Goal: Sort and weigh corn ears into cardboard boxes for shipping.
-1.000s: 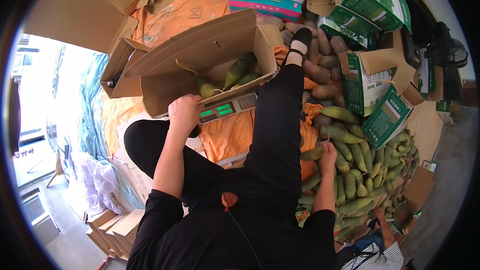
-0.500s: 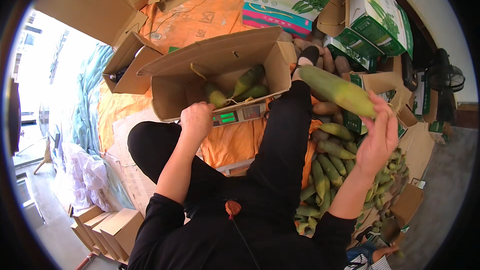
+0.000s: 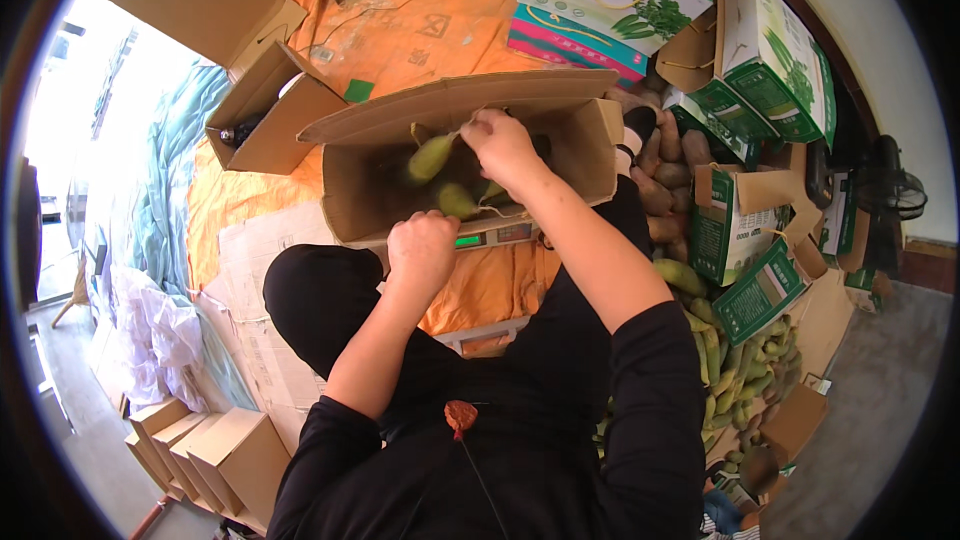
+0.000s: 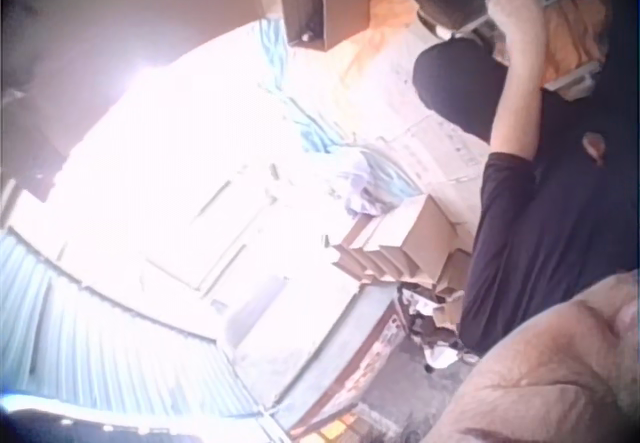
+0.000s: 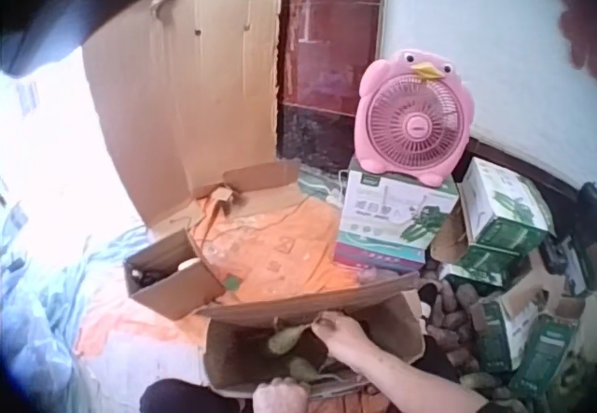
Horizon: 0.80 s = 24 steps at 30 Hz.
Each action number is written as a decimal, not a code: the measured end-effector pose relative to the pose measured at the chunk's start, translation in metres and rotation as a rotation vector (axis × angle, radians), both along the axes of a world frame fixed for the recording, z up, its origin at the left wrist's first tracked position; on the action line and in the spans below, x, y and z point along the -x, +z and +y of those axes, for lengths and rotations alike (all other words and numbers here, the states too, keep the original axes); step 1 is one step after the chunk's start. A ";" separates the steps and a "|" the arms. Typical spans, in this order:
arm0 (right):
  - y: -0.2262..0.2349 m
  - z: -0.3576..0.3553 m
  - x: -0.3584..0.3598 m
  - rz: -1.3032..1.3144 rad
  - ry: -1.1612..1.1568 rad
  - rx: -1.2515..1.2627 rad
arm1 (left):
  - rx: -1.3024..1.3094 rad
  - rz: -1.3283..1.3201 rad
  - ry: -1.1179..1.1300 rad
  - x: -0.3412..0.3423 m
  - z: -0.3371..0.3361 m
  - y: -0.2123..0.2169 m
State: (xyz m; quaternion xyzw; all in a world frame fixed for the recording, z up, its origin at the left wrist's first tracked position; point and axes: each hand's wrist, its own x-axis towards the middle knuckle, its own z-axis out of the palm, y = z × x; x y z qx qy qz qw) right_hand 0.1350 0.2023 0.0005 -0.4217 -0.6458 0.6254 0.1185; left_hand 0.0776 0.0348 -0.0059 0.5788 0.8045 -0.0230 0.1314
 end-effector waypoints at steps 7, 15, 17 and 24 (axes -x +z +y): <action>-0.010 -0.012 0.017 -0.874 0.891 -0.323 | -0.040 -0.003 0.018 0.002 0.000 0.003; -0.049 -0.018 0.020 -0.983 1.015 -0.382 | -0.064 -0.011 0.011 0.000 0.001 0.001; -0.045 -0.017 0.022 -0.971 1.024 -0.369 | -0.029 0.002 0.013 0.001 0.001 0.005; -0.041 0.011 0.011 -0.725 0.786 -0.201 | -0.008 0.008 0.010 0.002 0.002 0.005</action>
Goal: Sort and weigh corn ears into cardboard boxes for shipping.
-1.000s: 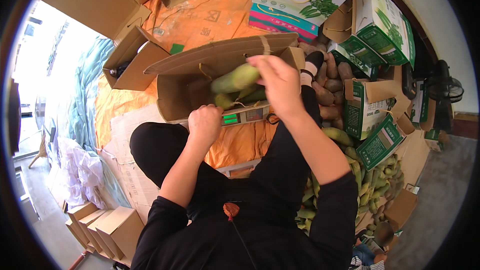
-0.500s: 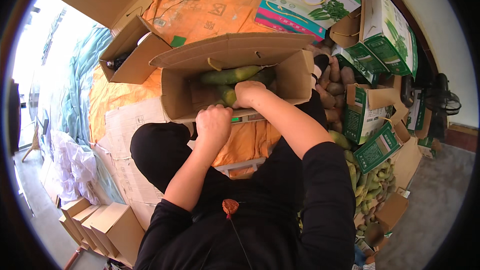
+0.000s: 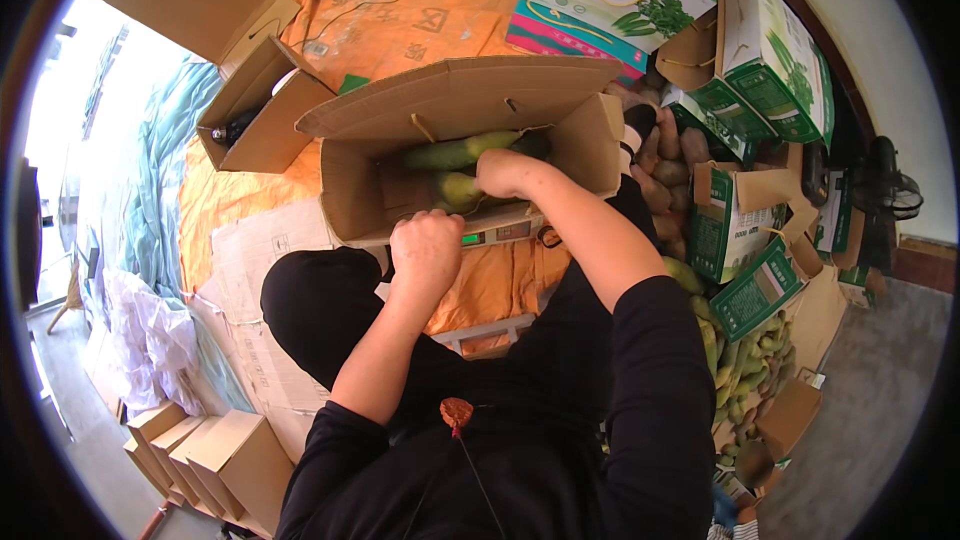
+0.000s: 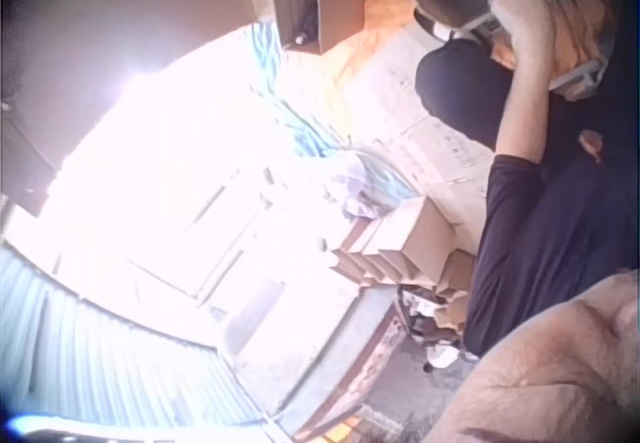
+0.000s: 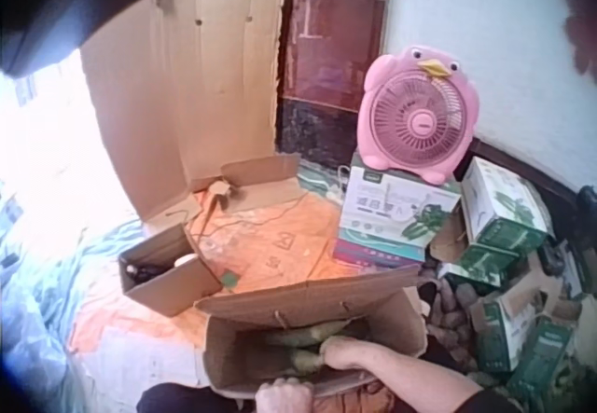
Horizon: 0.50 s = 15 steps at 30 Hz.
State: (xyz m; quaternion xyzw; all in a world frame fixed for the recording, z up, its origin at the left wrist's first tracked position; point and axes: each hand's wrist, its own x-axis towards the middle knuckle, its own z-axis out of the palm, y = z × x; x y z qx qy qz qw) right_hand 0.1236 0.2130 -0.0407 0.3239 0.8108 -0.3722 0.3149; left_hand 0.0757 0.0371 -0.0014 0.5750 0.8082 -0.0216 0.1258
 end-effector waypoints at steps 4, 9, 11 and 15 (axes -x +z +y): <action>-0.011 0.004 -0.012 0.081 -0.114 0.083 | 0.005 0.005 0.003 0.002 0.000 0.001; 0.013 -0.006 -0.004 0.087 -0.056 0.050 | -0.017 -0.008 -0.014 0.000 0.000 -0.001; 0.044 -0.006 0.002 0.066 -0.262 0.264 | -0.005 0.005 0.009 0.001 -0.001 -0.002; 0.051 0.001 -0.004 0.065 -0.458 0.442 | -0.033 -0.001 -0.035 0.001 0.001 -0.004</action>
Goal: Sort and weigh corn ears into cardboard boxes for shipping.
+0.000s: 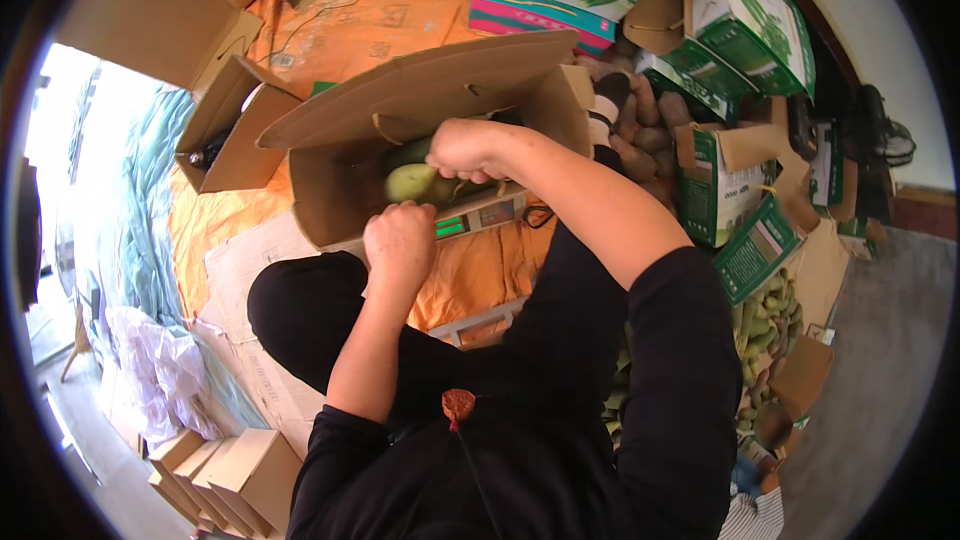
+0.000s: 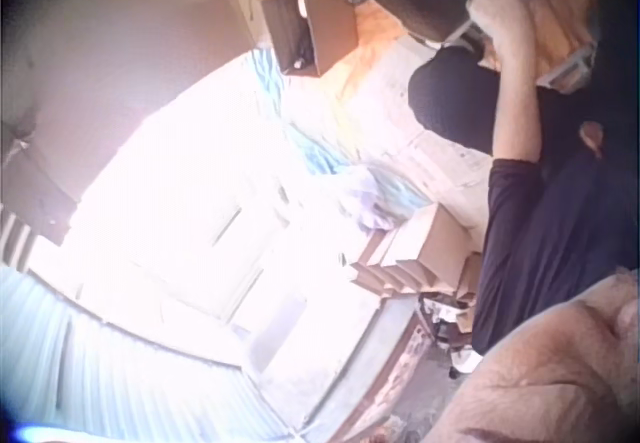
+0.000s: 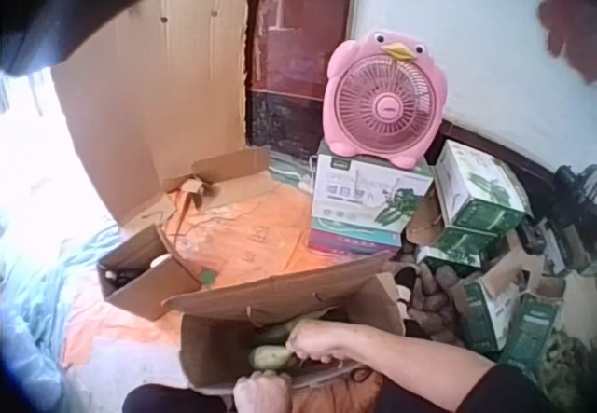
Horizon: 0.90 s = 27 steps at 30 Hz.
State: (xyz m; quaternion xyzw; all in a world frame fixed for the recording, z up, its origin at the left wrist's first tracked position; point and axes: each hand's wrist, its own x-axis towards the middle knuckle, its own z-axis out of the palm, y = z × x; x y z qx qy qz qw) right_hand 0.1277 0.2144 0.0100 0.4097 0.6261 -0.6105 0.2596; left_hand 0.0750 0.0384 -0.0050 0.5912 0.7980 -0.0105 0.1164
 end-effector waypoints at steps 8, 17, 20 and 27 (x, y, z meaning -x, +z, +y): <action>0.001 0.000 -0.032 0.256 0.341 -0.915 | 0.136 0.029 0.013 0.003 0.007 0.004; 0.062 -0.031 -0.153 1.025 -0.580 -1.264 | 0.108 0.021 0.082 0.000 0.002 0.026; 0.014 -0.043 -0.225 0.790 -0.993 -1.133 | 0.101 -0.026 0.046 -0.011 0.012 0.018; -0.155 -0.106 -0.372 -0.049 -1.056 -0.940 | 0.089 -0.022 0.053 -0.009 0.012 0.012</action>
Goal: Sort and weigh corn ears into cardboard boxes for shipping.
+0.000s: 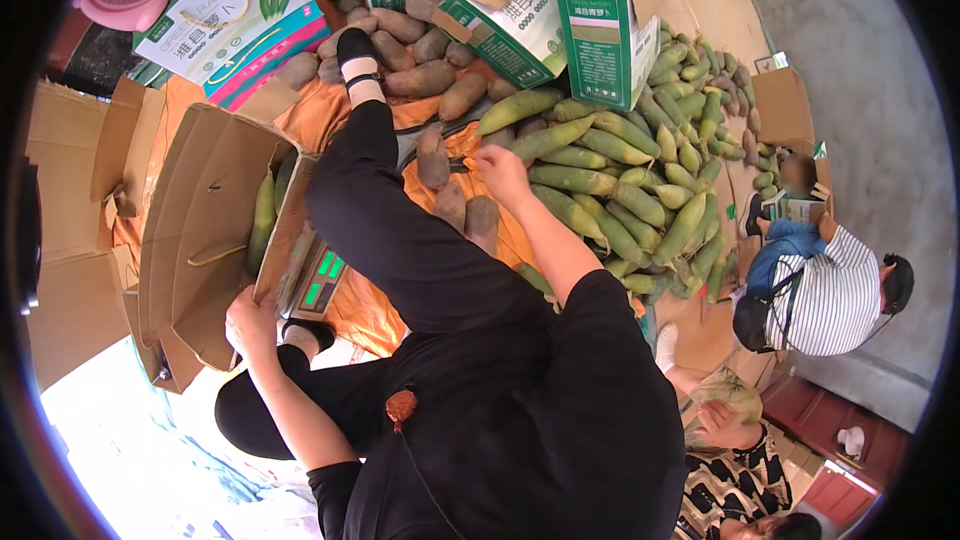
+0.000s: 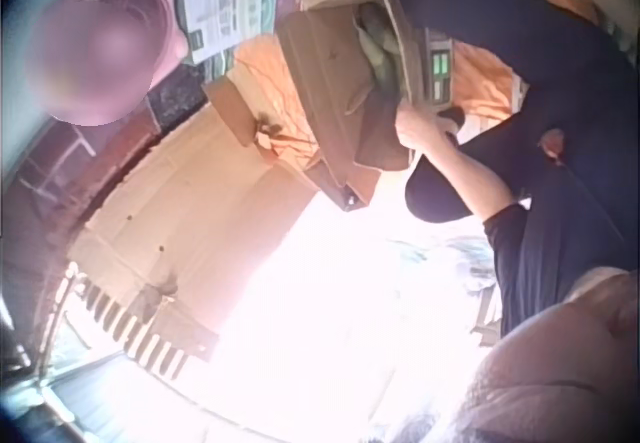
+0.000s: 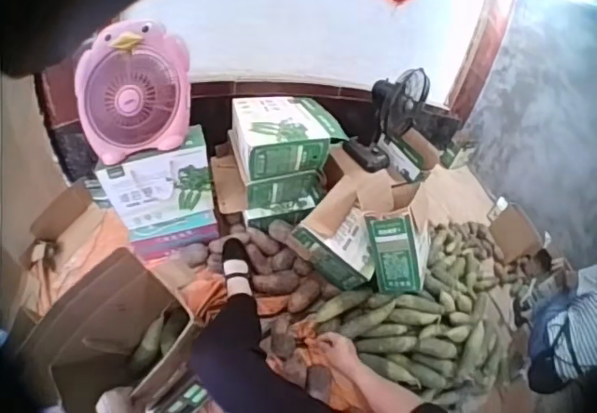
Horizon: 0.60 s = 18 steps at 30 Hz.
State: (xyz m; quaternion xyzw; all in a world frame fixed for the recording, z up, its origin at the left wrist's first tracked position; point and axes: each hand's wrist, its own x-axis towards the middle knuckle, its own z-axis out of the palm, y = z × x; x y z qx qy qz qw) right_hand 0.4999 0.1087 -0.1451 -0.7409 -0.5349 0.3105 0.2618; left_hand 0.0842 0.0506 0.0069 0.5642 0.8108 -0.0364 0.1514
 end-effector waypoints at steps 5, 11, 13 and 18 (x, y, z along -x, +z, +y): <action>-0.044 -0.057 -0.075 -0.267 -0.467 0.119 | -0.005 0.022 0.012 0.000 0.002 0.001; -0.004 -0.078 -0.130 -0.612 -0.546 0.157 | -0.012 -0.004 0.035 -0.003 0.001 0.002; 0.011 -0.074 -0.140 -0.703 -0.530 0.204 | 0.000 -0.006 0.037 -0.007 0.004 0.002; 0.012 -0.068 -0.151 -0.978 -0.301 0.371 | -0.012 -0.003 0.053 -0.002 0.001 0.003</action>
